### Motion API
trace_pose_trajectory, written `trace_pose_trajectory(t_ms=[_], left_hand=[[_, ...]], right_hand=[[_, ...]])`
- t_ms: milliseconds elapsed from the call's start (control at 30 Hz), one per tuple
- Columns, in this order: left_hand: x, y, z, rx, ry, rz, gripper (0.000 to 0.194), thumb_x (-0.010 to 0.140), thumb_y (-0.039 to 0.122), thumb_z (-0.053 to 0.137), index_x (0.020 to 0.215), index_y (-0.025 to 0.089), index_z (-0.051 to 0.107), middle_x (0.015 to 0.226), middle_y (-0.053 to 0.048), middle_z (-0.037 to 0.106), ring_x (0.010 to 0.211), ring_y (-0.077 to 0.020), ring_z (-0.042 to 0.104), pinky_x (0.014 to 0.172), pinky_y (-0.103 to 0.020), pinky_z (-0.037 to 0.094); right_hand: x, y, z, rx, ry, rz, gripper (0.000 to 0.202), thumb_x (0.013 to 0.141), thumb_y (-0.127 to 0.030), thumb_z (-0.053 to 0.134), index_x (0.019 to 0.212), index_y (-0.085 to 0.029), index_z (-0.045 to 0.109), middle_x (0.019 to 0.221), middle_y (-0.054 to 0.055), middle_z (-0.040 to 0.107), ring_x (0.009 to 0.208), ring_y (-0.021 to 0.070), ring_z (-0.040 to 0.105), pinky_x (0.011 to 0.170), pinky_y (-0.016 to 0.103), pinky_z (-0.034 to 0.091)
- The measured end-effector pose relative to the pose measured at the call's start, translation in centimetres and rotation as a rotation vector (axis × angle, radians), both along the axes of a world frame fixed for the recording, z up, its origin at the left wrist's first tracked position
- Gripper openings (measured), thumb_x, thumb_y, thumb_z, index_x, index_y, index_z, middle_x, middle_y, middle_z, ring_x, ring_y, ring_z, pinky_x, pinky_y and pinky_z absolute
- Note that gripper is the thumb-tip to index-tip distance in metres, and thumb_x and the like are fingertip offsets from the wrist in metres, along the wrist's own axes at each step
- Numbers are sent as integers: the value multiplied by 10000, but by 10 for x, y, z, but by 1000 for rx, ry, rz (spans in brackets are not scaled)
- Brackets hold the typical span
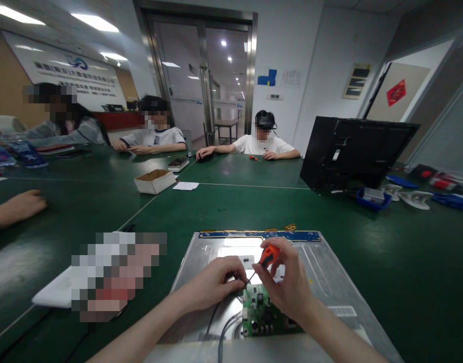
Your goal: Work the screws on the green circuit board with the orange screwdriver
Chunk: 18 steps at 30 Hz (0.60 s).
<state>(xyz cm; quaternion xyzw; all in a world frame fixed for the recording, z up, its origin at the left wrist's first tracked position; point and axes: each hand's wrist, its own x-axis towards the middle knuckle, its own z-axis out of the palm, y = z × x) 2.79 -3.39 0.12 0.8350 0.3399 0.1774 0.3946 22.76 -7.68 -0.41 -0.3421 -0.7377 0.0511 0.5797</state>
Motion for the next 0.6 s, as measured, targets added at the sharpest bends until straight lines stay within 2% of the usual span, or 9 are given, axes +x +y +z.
trace_pose_trajectory(t_ms=[233, 400, 600], left_hand=[[0, 0, 0, -2, 6, -3, 67, 836, 190, 592, 844, 180, 658, 852, -16, 645, 804, -181, 580, 736, -273, 431], [0, 1, -1, -4, 8, -6, 52, 831, 202, 603, 803, 177, 639, 823, -11, 635, 787, -179, 575, 730, -272, 424], [0, 0, 0, -3, 4, 5, 62, 834, 209, 609, 828, 176, 661, 825, -13, 633, 790, -181, 577, 733, -273, 426]], right_hand=[[0, -1, 2, -10, -15, 33, 478, 967, -148, 542, 1402, -292, 409, 1094, 75, 556, 677, 136, 607, 493, 252, 532], [-2, -3, 7, 9, -51, 64, 577, 973, -107, 448, 1512, -270, 319, 1002, 74, 617, 684, 167, 626, 492, 270, 540], [-1, -3, 5, -23, -32, 39, 577, 940, -136, 483, 1481, -243, 312, 992, 84, 663, 639, 170, 636, 469, 271, 538]])
